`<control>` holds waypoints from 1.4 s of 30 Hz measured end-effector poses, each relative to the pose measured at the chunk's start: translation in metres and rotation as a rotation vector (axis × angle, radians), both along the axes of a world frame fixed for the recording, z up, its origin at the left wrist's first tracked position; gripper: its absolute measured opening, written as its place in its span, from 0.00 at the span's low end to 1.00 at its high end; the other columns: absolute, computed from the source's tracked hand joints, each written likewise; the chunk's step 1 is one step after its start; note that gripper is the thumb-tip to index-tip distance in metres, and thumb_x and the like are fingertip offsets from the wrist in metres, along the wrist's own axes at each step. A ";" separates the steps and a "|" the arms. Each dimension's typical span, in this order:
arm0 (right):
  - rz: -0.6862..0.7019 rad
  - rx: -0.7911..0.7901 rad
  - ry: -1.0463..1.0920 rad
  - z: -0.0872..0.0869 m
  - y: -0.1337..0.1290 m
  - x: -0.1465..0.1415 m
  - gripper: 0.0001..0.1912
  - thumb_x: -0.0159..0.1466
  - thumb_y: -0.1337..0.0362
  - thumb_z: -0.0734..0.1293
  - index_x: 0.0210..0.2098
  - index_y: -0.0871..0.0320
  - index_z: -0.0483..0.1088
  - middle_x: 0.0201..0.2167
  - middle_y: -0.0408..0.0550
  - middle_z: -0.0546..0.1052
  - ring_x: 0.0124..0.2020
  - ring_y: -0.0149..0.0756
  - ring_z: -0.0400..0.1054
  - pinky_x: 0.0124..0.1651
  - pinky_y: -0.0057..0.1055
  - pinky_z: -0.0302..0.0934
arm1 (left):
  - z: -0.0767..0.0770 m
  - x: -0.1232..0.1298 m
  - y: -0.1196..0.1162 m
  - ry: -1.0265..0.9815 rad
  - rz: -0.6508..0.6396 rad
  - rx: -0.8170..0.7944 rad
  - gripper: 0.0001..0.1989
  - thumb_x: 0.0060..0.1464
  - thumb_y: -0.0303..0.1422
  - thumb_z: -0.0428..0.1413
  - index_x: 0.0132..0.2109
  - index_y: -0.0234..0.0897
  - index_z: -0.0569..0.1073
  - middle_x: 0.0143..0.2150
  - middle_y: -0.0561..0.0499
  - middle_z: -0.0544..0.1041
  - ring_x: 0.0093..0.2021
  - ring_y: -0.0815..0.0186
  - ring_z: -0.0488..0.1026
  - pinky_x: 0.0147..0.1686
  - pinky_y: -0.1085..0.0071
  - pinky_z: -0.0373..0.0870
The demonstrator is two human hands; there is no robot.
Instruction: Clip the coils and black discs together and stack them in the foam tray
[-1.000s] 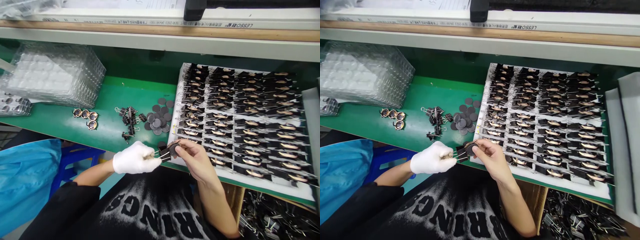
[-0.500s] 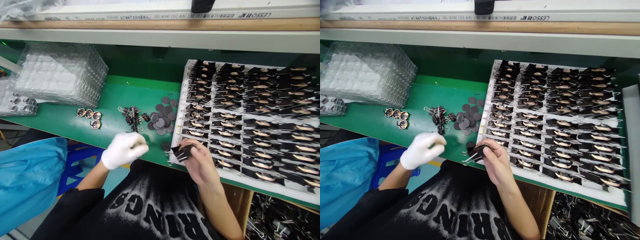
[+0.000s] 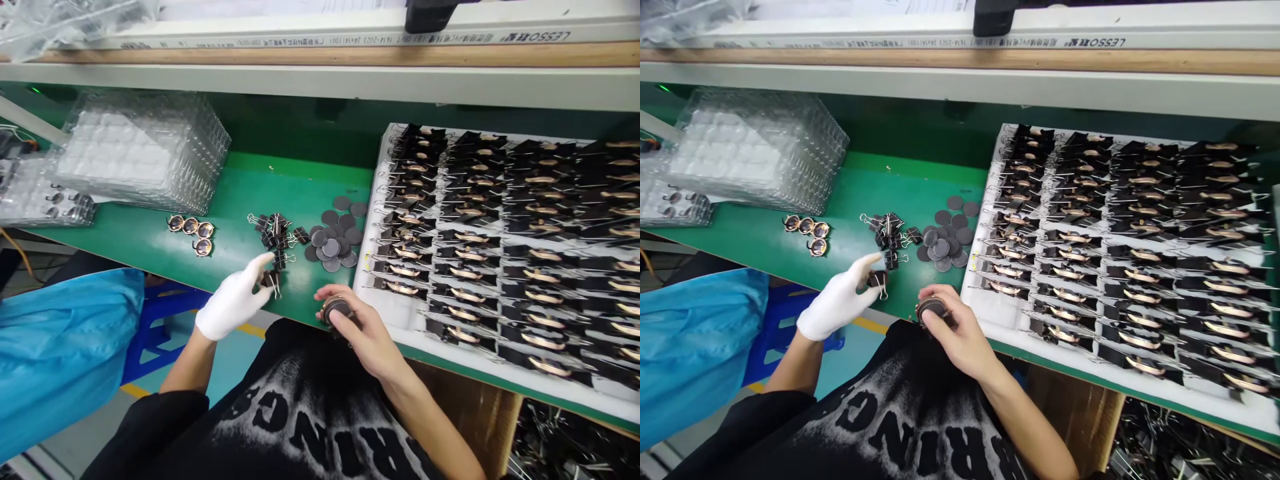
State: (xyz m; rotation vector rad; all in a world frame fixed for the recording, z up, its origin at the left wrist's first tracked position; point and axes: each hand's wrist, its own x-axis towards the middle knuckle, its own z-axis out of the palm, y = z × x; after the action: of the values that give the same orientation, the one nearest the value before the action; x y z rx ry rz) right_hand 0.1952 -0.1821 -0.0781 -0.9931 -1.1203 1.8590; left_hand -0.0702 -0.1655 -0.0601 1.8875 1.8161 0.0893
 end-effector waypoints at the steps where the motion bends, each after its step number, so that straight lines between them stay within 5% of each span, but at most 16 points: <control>1: 0.062 0.091 -0.058 0.002 0.002 0.002 0.09 0.70 0.56 0.69 0.42 0.53 0.78 0.57 0.53 0.73 0.58 0.44 0.69 0.60 0.39 0.63 | 0.007 0.003 0.000 -0.099 -0.065 -0.051 0.31 0.63 0.36 0.54 0.71 0.43 0.60 0.38 0.53 0.81 0.37 0.62 0.79 0.42 0.67 0.73; 3: 0.152 0.179 -0.093 0.007 0.007 0.005 0.07 0.70 0.59 0.70 0.40 0.55 0.78 0.61 0.54 0.71 0.64 0.46 0.65 0.65 0.40 0.59 | 0.020 0.013 0.003 -0.237 -0.184 -0.155 0.30 0.62 0.34 0.54 0.70 0.46 0.63 0.37 0.55 0.81 0.35 0.65 0.78 0.40 0.69 0.73; 7: 0.163 0.147 -0.042 0.008 0.011 0.006 0.07 0.69 0.60 0.70 0.39 0.55 0.79 0.50 0.53 0.79 0.56 0.43 0.71 0.60 0.39 0.63 | 0.035 0.034 0.015 -0.319 -0.274 -0.240 0.27 0.62 0.35 0.56 0.67 0.47 0.66 0.32 0.59 0.79 0.31 0.68 0.76 0.37 0.72 0.69; 10: 0.145 0.143 0.016 0.003 0.010 0.011 0.09 0.68 0.57 0.72 0.36 0.55 0.80 0.40 0.52 0.81 0.62 0.46 0.67 0.62 0.40 0.62 | 0.035 0.041 0.024 -0.309 -0.384 -0.231 0.26 0.64 0.37 0.55 0.68 0.46 0.66 0.30 0.59 0.78 0.29 0.68 0.74 0.36 0.72 0.67; 14: 0.157 0.067 0.105 -0.003 0.007 0.018 0.12 0.66 0.53 0.73 0.35 0.55 0.81 0.36 0.50 0.81 0.48 0.44 0.74 0.52 0.38 0.69 | 0.031 0.043 0.030 -0.286 -0.585 -0.171 0.27 0.67 0.40 0.53 0.70 0.47 0.64 0.38 0.54 0.81 0.35 0.66 0.76 0.39 0.70 0.67; 17: 0.080 -0.008 0.103 -0.003 0.005 0.019 0.09 0.65 0.56 0.75 0.35 0.55 0.82 0.35 0.50 0.82 0.42 0.41 0.76 0.48 0.35 0.71 | 0.028 0.048 0.026 -0.368 -0.466 -0.167 0.25 0.69 0.39 0.47 0.70 0.44 0.64 0.35 0.55 0.79 0.32 0.67 0.73 0.37 0.71 0.66; 20: -0.048 -0.127 0.225 -0.003 0.004 0.017 0.08 0.64 0.56 0.75 0.39 0.52 0.83 0.39 0.49 0.83 0.34 0.37 0.76 0.39 0.33 0.74 | 0.021 0.057 0.016 -0.385 -0.246 -0.102 0.16 0.66 0.36 0.46 0.50 0.38 0.76 0.28 0.56 0.74 0.26 0.70 0.67 0.32 0.72 0.62; 23: -0.050 -0.115 0.232 -0.004 0.005 0.018 0.07 0.65 0.57 0.75 0.39 0.52 0.83 0.40 0.48 0.83 0.34 0.35 0.76 0.38 0.29 0.73 | 0.010 0.065 0.006 -0.341 -0.173 -0.028 0.13 0.53 0.40 0.57 0.27 0.38 0.67 0.20 0.58 0.65 0.23 0.72 0.58 0.27 0.71 0.54; 27: 0.024 -0.058 0.159 -0.006 0.006 0.021 0.07 0.67 0.58 0.73 0.38 0.53 0.83 0.38 0.49 0.83 0.35 0.34 0.75 0.43 0.29 0.71 | 0.002 0.070 -0.001 -0.355 -0.106 0.037 0.22 0.46 0.45 0.62 0.22 0.39 0.58 0.17 0.60 0.57 0.21 0.73 0.51 0.25 0.71 0.49; 36: 0.063 0.008 0.077 0.001 0.008 0.026 0.11 0.67 0.55 0.72 0.34 0.56 0.79 0.37 0.50 0.79 0.34 0.36 0.73 0.36 0.31 0.71 | 0.003 0.077 -0.001 -0.210 -0.264 0.372 0.22 0.50 0.44 0.59 0.20 0.40 0.57 0.14 0.59 0.55 0.18 0.72 0.51 0.24 0.69 0.48; 40: 0.092 -0.015 -0.027 0.012 0.011 0.033 0.14 0.69 0.52 0.69 0.42 0.55 0.77 0.55 0.54 0.74 0.31 0.34 0.74 0.31 0.31 0.71 | 0.008 0.065 0.009 -0.280 -0.339 0.211 0.21 0.54 0.37 0.56 0.19 0.39 0.55 0.16 0.59 0.51 0.20 0.73 0.47 0.22 0.69 0.45; 42: 0.100 0.054 -0.159 0.016 0.015 0.039 0.12 0.70 0.54 0.68 0.42 0.56 0.76 0.49 0.53 0.77 0.32 0.33 0.73 0.32 0.30 0.70 | 0.013 0.056 0.014 -0.356 -0.362 0.049 0.20 0.56 0.35 0.54 0.20 0.38 0.56 0.16 0.60 0.51 0.20 0.74 0.47 0.22 0.71 0.47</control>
State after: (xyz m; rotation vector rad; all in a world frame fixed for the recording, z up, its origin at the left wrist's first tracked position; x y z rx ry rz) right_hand 0.2340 -0.1666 -0.0624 -1.0874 -1.3289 1.8431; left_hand -0.0146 -0.1510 -0.0473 2.0497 1.2330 0.3217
